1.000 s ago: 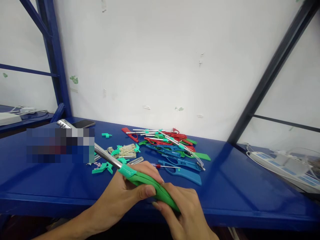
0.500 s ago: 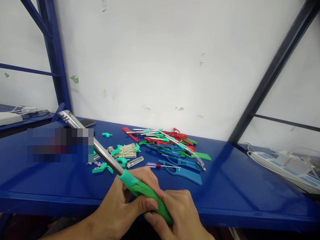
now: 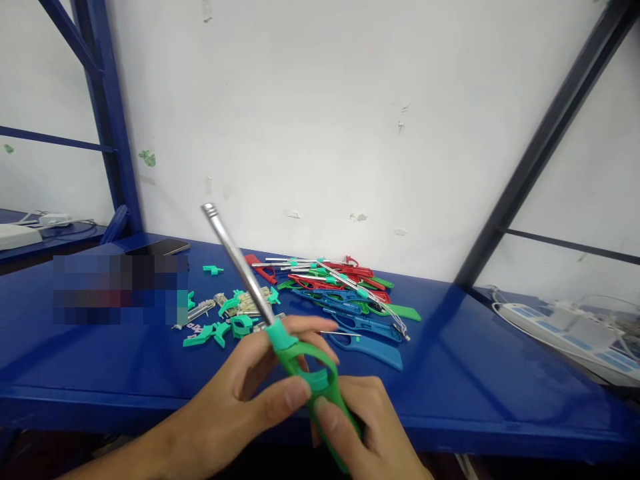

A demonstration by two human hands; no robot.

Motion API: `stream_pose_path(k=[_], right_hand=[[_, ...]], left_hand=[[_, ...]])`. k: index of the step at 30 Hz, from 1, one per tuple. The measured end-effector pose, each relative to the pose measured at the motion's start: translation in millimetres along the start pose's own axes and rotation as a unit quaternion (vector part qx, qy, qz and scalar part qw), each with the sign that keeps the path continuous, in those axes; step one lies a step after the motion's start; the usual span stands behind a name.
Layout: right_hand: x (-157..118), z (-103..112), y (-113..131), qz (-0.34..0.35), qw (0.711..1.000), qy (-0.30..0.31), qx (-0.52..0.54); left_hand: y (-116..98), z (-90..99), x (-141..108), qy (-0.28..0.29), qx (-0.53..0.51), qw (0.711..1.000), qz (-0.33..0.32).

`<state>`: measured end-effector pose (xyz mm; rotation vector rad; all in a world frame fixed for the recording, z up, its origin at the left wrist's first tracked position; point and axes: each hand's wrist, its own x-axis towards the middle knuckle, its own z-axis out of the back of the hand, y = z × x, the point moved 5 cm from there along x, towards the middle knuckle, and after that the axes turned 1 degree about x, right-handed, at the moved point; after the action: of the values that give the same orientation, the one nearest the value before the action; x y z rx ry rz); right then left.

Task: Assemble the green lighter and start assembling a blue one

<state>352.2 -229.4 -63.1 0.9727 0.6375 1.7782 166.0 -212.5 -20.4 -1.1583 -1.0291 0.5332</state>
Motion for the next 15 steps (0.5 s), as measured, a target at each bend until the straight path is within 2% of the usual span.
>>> stream_pose_path(k=[2, 4, 6, 7, 9, 11, 13, 15], right_hand=[[5.7, 5.3, -0.3, 0.001, 0.999, 0.012, 0.053], [13.8, 12.6, -1.6, -0.02, 0.993, 0.012, 0.12], [21.6, 22.0, -3.6, -0.044, 0.983, -0.004, 0.179], [24.6, 27.1, -3.8, -0.041, 0.98, -0.009, 0.193], [27.7, 36.5, -3.0, -0.006, 0.985, 0.002, 0.17], [25.5, 45.2, -5.7, 0.033, 0.994, 0.011, 0.101], [19.6, 54.9, -14.3, 0.049, 0.998, -0.024, 0.042], [13.0, 60.3, -24.9, 0.051, 0.997, -0.052, 0.017]], left_hand=[[-9.2, 13.4, 2.4, -0.073, 0.008, 0.997, -0.035], [-24.0, 31.3, 1.2, -0.189, 0.066, 0.974, -0.106], [-42.6, 41.2, -4.8, -0.269, 0.185, 0.926, -0.192], [-51.1, 40.8, -8.0, -0.278, 0.26, 0.895, -0.23], [-62.1, 31.7, -13.2, -0.254, 0.414, 0.826, -0.286], [-63.6, 16.9, -16.6, -0.201, 0.538, 0.753, -0.32], [-57.3, -0.4, -17.1, -0.117, 0.63, 0.689, -0.338], [-50.4, -14.1, -16.9, -0.055, 0.689, 0.636, -0.343]])
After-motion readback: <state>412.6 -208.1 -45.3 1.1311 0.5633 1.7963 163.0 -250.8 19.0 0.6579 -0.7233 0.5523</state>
